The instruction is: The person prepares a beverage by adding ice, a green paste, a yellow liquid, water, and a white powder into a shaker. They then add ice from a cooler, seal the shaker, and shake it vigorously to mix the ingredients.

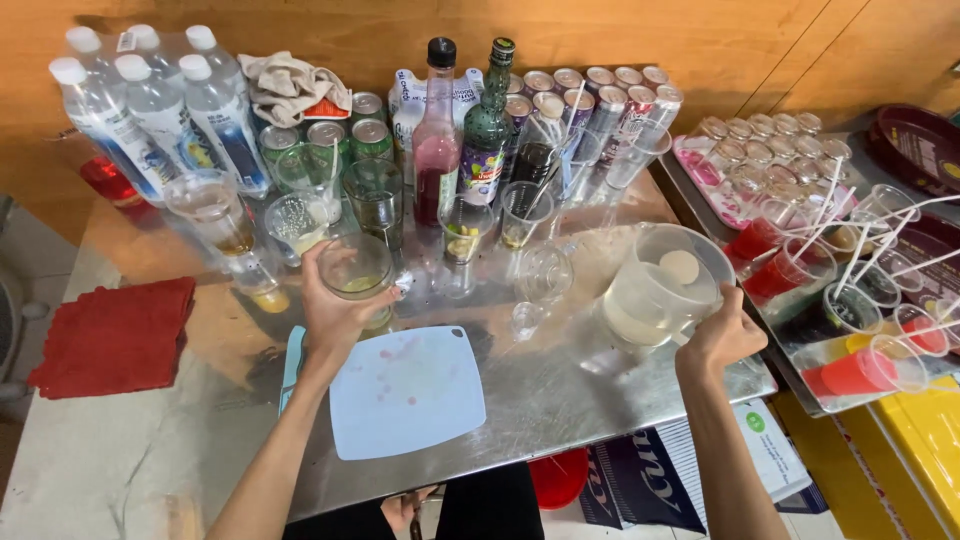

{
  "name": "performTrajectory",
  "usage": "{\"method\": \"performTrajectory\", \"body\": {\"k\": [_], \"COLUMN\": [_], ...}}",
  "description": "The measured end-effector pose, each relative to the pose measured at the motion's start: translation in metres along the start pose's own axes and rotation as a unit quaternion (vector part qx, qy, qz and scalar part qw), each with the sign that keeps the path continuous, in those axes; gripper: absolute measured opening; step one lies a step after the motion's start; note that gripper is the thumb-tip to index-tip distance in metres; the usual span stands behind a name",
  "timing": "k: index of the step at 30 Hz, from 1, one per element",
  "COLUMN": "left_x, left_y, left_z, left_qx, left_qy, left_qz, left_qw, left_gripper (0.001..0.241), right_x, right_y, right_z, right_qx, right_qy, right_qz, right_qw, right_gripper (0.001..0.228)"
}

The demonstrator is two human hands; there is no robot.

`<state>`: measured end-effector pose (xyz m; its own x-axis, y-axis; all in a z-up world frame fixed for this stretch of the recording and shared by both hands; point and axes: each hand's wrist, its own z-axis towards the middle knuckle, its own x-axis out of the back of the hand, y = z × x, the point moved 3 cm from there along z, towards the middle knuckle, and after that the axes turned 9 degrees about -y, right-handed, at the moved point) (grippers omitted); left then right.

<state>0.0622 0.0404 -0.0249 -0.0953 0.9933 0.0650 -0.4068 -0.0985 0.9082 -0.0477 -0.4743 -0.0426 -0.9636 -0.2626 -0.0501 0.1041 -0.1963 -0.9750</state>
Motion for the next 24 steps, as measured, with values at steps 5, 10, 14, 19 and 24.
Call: {"method": "performTrajectory", "body": {"k": [5,10,14,19,24], "left_x": [-0.005,-0.007,-0.011,-0.007,0.003], "left_y": [-0.003,0.003,0.027,0.038,0.044], "left_z": [0.0,-0.008,-0.022,-0.046,-0.06], "left_qx": [0.013,-0.002,0.004,0.023,0.038], "left_qy": [0.011,0.013,-0.02,-0.031,-0.013], "left_qz": [0.02,0.009,-0.007,-0.003,-0.004], "left_qw": [1.0,1.0,1.0,0.999,0.999], "left_gripper": [0.105,0.104,0.106,0.107,0.105], "right_x": [-0.009,-0.025,-0.028,-0.018,0.007], "right_y": [0.015,0.013,-0.002,0.018,-0.011], "right_z": [0.008,0.003,-0.004,-0.003,-0.048], "right_qx": [-0.009,0.015,0.039,0.06,0.21], "right_qy": [0.007,-0.004,-0.042,-0.054,-0.013], "right_qz": [0.011,0.01,-0.005,-0.018,-0.075], "right_qw": [1.0,1.0,0.998,0.997,0.975], "right_gripper": [0.051,0.054,0.06,0.059,0.034]}}
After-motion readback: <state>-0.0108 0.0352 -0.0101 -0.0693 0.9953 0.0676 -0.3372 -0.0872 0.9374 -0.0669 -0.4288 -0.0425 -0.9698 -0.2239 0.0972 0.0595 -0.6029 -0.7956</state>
